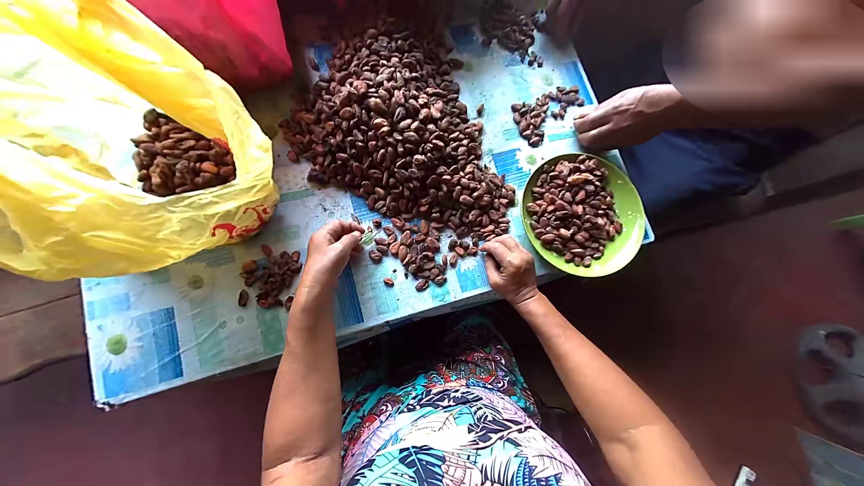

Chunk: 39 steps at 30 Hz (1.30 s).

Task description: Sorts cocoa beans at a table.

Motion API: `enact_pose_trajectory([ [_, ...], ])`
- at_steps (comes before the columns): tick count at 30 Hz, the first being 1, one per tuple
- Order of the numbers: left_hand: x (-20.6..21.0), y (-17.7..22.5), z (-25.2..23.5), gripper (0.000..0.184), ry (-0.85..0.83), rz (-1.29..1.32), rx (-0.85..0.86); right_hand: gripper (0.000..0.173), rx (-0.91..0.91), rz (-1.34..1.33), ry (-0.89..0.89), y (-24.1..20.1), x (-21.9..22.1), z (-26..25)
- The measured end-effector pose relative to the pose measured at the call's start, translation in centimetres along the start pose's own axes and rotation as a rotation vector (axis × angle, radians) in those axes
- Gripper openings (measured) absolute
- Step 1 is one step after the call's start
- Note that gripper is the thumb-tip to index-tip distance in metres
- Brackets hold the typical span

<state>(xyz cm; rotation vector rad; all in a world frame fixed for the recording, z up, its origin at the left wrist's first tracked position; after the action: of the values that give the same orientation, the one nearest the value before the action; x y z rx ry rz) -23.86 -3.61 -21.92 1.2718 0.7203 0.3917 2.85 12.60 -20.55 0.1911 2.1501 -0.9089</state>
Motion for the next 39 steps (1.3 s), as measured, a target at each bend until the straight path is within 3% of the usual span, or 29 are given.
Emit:
enact_pose_trajectory([
  [19,0.8,0.5,0.0,0.021,-0.098,-0.114,0.067,0.020,0.014,-0.004,-0.013,0.2,0.0,-0.2],
  [23,2.8,2.2,0.8,0.038,-0.243,-0.392,0.142,0.019,0.027,0.006,-0.036,0.1,-0.1,-0.1],
  [26,4.0,2.8,1.4,0.043,-0.262,-0.626,0.162,0.019,0.031,0.016,-0.042,0.1,-0.1,0.0],
  [34,5.0,2.5,1.0,0.023,-0.257,-0.789,0.207,0.020,0.021,0.011,-0.020,0.1,-0.1,0.0],
  [39,6.5,3.7,1.9,0.024,-0.292,-0.981,0.197,0.020,0.012,0.010,0.000,0.1,-0.1,-0.3],
])
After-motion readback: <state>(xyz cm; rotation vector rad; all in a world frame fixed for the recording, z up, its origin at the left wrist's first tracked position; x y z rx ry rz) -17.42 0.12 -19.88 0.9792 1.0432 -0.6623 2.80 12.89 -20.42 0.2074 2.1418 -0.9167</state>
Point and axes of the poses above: each hand's wrist, its own z-axis away from the middle knuckle, its own x-axis out of the palm, y = z × x, the point moved 9 cm from there along -z, towards the middle knuckle, and after that the axes turned 12 degrees about x, right-handed, at the moved point
